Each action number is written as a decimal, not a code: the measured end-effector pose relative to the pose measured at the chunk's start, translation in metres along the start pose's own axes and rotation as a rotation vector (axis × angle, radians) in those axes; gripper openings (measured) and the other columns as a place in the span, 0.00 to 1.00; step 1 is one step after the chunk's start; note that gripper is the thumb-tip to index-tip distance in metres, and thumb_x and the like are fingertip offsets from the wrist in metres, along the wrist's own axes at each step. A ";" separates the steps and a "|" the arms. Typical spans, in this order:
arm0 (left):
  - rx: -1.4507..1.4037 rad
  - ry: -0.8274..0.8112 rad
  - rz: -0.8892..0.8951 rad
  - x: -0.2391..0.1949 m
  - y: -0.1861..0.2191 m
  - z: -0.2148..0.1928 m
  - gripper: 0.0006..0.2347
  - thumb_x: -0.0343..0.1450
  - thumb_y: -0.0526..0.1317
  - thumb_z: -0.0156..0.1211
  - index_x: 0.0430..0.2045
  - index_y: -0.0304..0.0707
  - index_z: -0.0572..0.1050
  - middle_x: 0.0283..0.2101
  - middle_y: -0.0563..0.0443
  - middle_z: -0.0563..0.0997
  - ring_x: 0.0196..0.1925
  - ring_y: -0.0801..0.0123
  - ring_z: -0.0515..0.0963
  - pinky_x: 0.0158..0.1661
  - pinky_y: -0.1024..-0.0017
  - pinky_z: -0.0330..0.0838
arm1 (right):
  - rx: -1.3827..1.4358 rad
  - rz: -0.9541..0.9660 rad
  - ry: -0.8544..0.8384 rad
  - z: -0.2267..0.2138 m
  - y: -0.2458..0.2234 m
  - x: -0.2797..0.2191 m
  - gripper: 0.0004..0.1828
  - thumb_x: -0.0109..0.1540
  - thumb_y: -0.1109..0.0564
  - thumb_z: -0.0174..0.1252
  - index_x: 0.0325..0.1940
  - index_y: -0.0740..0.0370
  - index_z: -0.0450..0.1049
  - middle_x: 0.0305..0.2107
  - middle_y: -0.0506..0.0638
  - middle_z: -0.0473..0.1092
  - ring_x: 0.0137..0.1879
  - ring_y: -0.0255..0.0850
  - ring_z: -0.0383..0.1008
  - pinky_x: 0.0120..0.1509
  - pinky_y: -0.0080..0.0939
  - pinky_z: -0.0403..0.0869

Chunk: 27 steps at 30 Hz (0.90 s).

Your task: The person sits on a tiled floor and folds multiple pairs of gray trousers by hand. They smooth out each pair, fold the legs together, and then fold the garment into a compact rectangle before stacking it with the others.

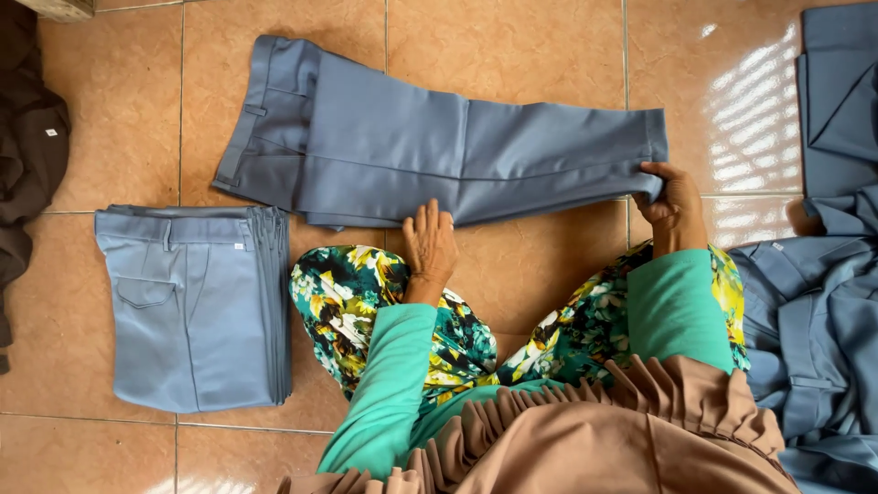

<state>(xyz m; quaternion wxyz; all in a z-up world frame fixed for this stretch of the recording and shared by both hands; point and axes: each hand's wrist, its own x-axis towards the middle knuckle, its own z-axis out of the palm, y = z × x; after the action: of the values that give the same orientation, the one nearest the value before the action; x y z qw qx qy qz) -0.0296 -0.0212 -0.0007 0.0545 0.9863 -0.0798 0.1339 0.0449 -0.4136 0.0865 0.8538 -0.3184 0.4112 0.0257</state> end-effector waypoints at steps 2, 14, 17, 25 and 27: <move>0.014 -0.051 0.027 -0.008 0.002 0.014 0.05 0.71 0.41 0.54 0.33 0.45 0.68 0.59 0.42 0.72 0.60 0.54 0.70 0.53 0.56 0.60 | -0.016 0.010 0.025 -0.015 0.001 0.017 0.15 0.52 0.70 0.66 0.40 0.65 0.71 0.26 0.46 0.73 0.32 0.39 0.83 0.43 0.34 0.83; -0.200 -0.303 0.155 0.023 0.153 0.026 0.28 0.67 0.31 0.51 0.66 0.46 0.64 0.48 0.45 0.72 0.44 0.52 0.74 0.43 0.55 0.69 | 0.068 -0.289 -0.237 0.012 -0.114 -0.087 0.13 0.56 0.70 0.61 0.43 0.59 0.76 0.33 0.49 0.79 0.36 0.40 0.82 0.43 0.34 0.85; -0.377 -0.392 0.223 0.047 0.217 -0.003 0.28 0.70 0.37 0.53 0.69 0.47 0.60 0.48 0.42 0.72 0.44 0.47 0.75 0.42 0.49 0.71 | -0.095 -0.498 -0.194 0.065 -0.135 -0.159 0.22 0.53 0.66 0.61 0.51 0.58 0.78 0.35 0.46 0.78 0.38 0.38 0.80 0.46 0.33 0.83; -1.197 -0.652 0.025 0.077 0.229 0.046 0.25 0.65 0.29 0.43 0.57 0.39 0.75 0.61 0.41 0.78 0.65 0.55 0.76 0.68 0.67 0.64 | -0.450 -0.602 -0.153 0.119 -0.086 -0.126 0.31 0.47 0.67 0.65 0.56 0.53 0.82 0.30 0.41 0.77 0.29 0.33 0.74 0.30 0.31 0.73; -1.766 -0.413 -0.436 0.076 0.192 0.158 0.19 0.70 0.33 0.55 0.58 0.44 0.76 0.44 0.51 0.85 0.41 0.71 0.83 0.35 0.75 0.75 | -0.894 -0.467 -0.315 0.137 -0.043 -0.117 0.41 0.52 0.55 0.65 0.71 0.43 0.69 0.52 0.35 0.71 0.39 0.24 0.60 0.45 0.18 0.61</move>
<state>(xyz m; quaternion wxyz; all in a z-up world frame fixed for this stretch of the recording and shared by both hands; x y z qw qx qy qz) 0.0499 -0.2403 -0.1144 0.7934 0.5848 0.0260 -0.1667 0.0748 -0.3450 0.2558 0.6689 -0.7270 0.1450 0.0553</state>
